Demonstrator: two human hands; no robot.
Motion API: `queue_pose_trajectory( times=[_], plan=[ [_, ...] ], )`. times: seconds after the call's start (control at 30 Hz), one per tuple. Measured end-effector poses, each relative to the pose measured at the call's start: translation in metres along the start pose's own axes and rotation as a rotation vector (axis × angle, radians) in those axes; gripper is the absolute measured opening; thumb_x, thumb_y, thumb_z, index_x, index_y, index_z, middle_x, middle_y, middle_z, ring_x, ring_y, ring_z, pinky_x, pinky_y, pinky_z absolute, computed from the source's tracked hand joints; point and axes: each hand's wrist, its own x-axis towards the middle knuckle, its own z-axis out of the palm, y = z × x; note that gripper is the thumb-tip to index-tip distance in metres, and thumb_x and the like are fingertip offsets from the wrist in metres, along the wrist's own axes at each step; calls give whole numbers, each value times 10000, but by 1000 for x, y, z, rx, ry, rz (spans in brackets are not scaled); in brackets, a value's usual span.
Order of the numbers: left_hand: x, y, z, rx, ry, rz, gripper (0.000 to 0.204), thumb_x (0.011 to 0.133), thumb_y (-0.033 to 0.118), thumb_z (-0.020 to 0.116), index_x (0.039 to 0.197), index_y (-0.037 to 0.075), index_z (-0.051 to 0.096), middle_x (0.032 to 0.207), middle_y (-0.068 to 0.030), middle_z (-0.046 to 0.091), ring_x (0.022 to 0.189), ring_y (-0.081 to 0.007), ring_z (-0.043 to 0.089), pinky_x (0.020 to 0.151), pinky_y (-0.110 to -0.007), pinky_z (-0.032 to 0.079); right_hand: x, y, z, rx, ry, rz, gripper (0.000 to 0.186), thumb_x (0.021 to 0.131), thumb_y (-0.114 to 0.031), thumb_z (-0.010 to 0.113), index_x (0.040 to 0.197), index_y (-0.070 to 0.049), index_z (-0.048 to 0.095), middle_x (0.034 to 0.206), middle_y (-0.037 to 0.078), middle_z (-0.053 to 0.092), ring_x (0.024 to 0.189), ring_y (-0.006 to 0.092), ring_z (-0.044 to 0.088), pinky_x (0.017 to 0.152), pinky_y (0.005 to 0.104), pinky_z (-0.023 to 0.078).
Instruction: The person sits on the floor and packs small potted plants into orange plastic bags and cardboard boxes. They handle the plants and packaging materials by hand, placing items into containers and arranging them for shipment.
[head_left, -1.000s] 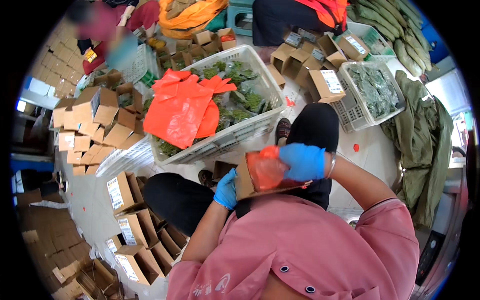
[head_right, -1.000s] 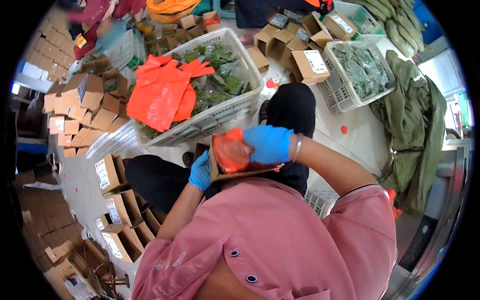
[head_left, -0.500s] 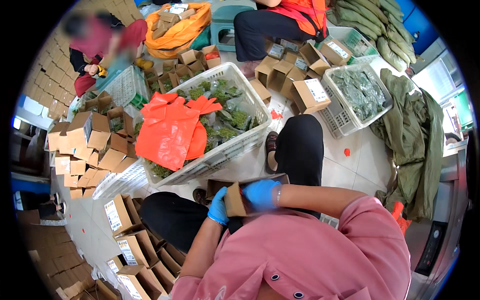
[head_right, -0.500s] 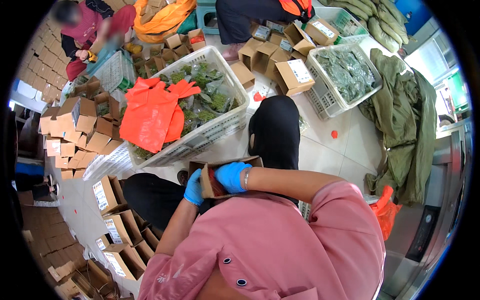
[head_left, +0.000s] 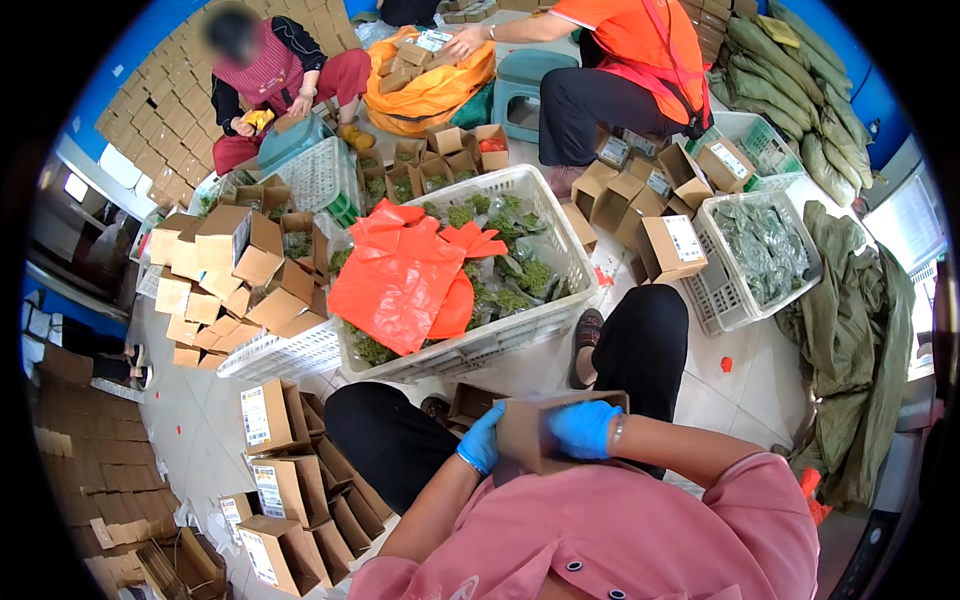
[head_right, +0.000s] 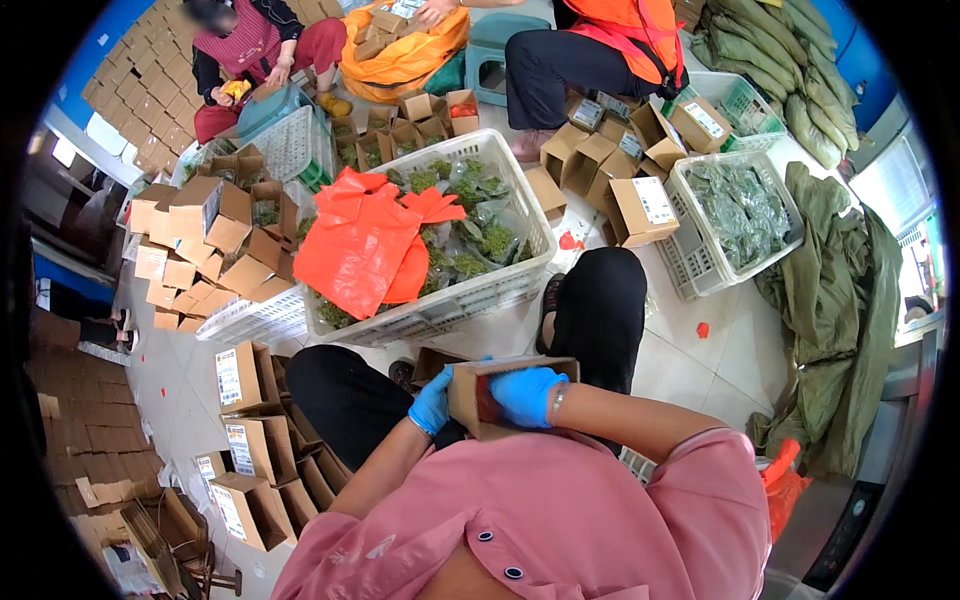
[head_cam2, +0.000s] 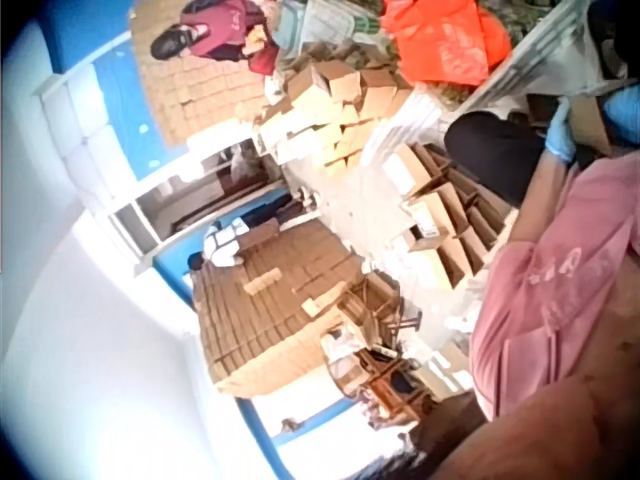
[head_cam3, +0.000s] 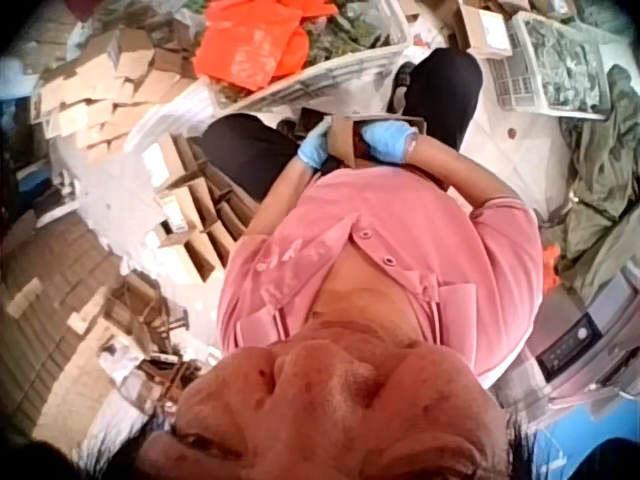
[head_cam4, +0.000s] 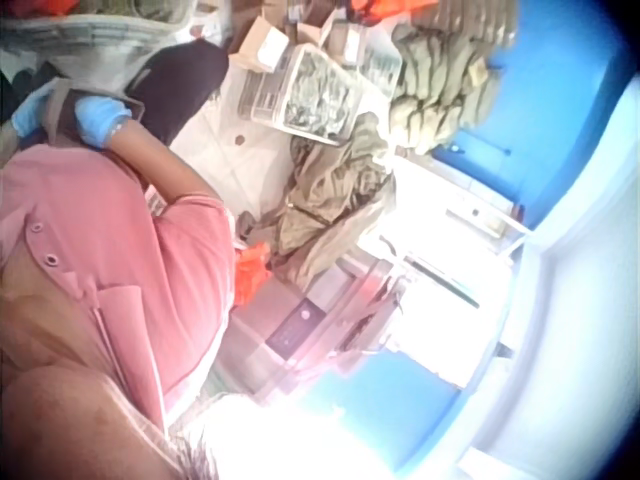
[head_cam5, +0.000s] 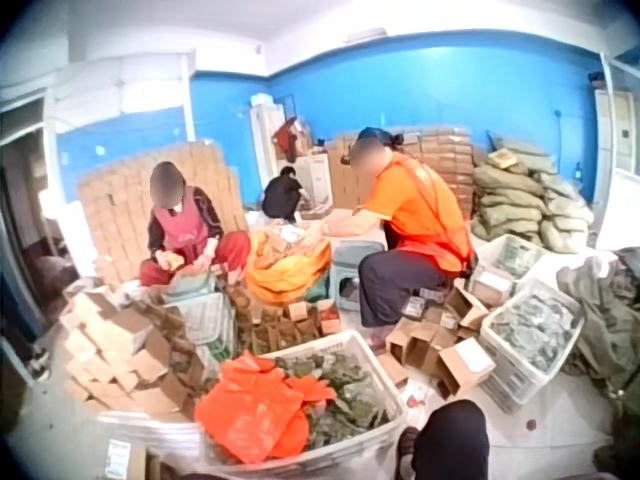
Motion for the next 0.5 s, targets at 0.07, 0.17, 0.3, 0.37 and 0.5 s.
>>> queue_pose_trajectory(
  times=[0.07,0.17,0.3,0.37,0.5],
  plan=[
    [4,-3,-4,38,-108,-14,567,924,410,517,1363,69,406,1355,-120,467,1225,-275,461,1035,-416,368,-24,-1,1,-72,112,-97,267,791,-150,574,991,21,618,978,243,633,863,396,631,723,421,524],
    [-1,-2,3,-15,-160,-47,538,948,389,491,1346,34,417,1336,-124,477,1203,-252,472,1032,-370,371,-32,7,19,-146,345,-121,271,810,-142,542,1007,30,618,962,226,643,833,365,646,699,402,534],
    [0,2,7,-52,-145,-74,540,952,411,469,1356,58,411,1341,-115,475,1210,-255,467,1035,-383,369,-44,-12,17,-272,340,29,348,803,-166,564,1094,24,573,914,193,650,786,345,646,647,395,537],
    [4,-1,5,18,-137,-17,576,938,453,475,1387,102,385,1366,-111,455,1228,-271,456,1037,-428,370,-52,-20,12,-176,344,3,486,832,-304,578,1174,35,507,927,210,635,807,378,622,665,428,525],
    [-11,7,35,12,-136,-30,521,955,421,447,1352,84,424,1324,-106,489,1200,-247,474,1020,-394,381,-35,-4,20,28,465,-47,671,846,-538,530,1147,60,498,1075,274,568,884,442,582,763,474,485]
  ],
)
